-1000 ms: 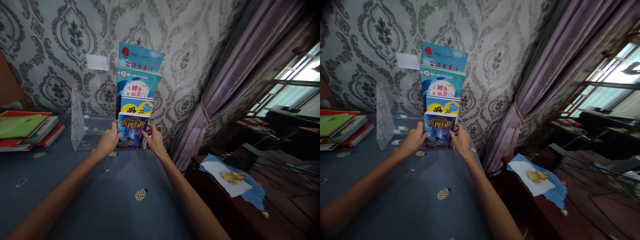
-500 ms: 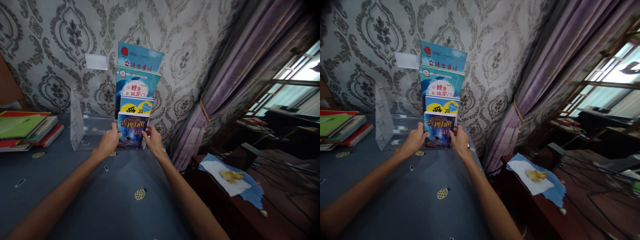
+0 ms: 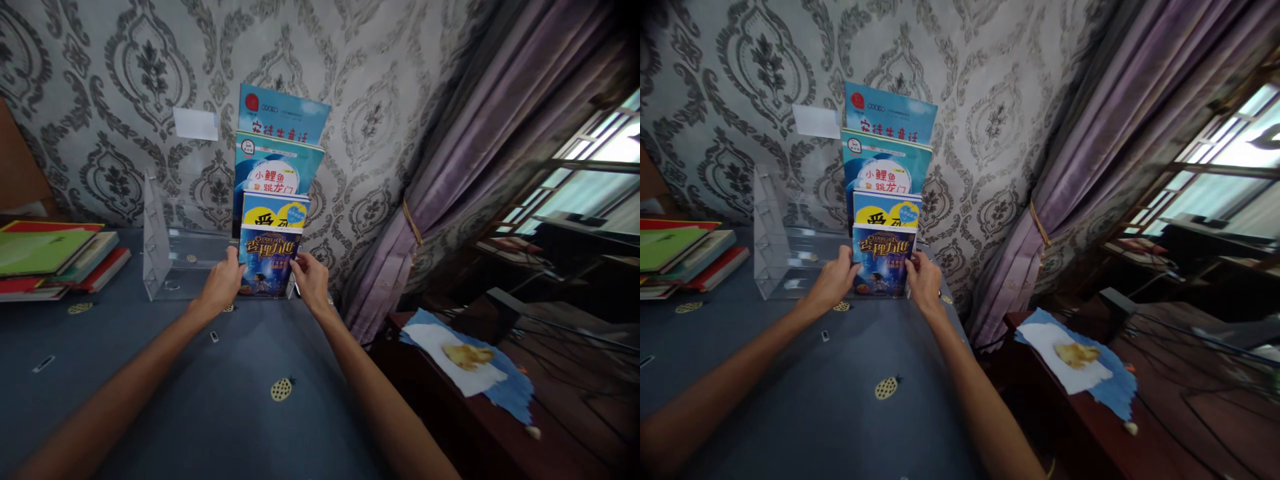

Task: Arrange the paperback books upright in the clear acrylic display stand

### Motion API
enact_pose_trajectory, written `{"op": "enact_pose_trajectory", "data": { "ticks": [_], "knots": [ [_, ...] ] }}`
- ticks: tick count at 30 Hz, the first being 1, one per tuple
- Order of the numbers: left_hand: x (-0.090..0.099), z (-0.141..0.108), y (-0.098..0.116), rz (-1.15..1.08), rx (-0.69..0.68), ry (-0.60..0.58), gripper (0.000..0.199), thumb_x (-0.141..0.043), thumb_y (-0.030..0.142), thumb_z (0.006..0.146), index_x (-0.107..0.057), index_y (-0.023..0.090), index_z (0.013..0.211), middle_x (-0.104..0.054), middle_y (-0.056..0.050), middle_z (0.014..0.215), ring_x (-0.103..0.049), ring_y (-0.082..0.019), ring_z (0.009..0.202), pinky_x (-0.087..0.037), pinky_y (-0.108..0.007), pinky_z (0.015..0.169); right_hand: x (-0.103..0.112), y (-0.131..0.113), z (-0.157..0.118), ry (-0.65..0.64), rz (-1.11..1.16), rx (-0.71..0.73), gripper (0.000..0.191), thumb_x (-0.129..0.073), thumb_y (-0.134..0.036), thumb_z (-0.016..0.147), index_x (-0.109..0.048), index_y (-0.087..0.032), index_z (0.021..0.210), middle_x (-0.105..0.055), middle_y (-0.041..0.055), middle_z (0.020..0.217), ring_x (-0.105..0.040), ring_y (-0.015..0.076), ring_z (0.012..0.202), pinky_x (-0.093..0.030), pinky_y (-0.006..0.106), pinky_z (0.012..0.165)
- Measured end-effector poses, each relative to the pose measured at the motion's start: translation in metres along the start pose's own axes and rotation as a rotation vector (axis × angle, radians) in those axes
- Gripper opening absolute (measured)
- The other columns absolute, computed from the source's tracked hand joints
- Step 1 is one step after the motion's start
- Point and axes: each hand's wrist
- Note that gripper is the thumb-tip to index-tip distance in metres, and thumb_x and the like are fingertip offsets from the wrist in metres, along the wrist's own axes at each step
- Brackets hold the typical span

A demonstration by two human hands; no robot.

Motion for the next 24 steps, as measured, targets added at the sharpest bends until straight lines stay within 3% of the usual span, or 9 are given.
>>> {"op": "enact_pose_trajectory", "data": {
  "ticks": [14,20,24],
  "knots": [
    [0.0,0.0,0.003,0.032,0.014,-0.021,0.011,-0.044,0.024,0.102,-0.041,0.023,0.112,-0.074,-0.011,0.093,-0.074,-0.029,0.088,-0.048,-0.034,0.07,-0.005,0.003,-0.003,0.11,0.029,0.027,0.027,-0.061,-0.036,0.088,-0.072,-0.017,0.104,-0.075,0.0116,0.094,-0.07,0.0258,0.08,-0.057,0.041,0.079],
    [0.004,-0.002,0.008,0.088,0.038,-0.065,0.014,-0.044,0.025,0.104,-0.043,0.019,0.117,-0.075,-0.015,0.097,-0.074,-0.031,0.092,-0.049,-0.036,0.073,-0.006,0.002,-0.005,0.077,0.084,0.041,0.041,-0.057,-0.035,0.09,-0.067,-0.015,0.124,-0.074,0.0124,0.099,-0.068,0.0244,0.08,-0.057,0.039,0.075],
    [0.008,-0.002,0.012,0.152,0.063,-0.098,0.016,-0.043,0.026,0.105,-0.045,0.016,0.118,-0.075,-0.018,0.102,-0.074,-0.033,0.097,-0.051,-0.036,0.076,-0.008,0.006,-0.005,0.091,0.06,0.07,0.042,-0.057,-0.034,0.091,-0.068,-0.014,0.125,-0.073,0.0125,0.099,-0.067,0.0238,0.08,-0.057,0.038,0.074]
  ]
}}
Point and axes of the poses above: each hand's wrist, its own z-axis towards the middle knuckle, its own x-axis out of the back of the hand, y = z × x
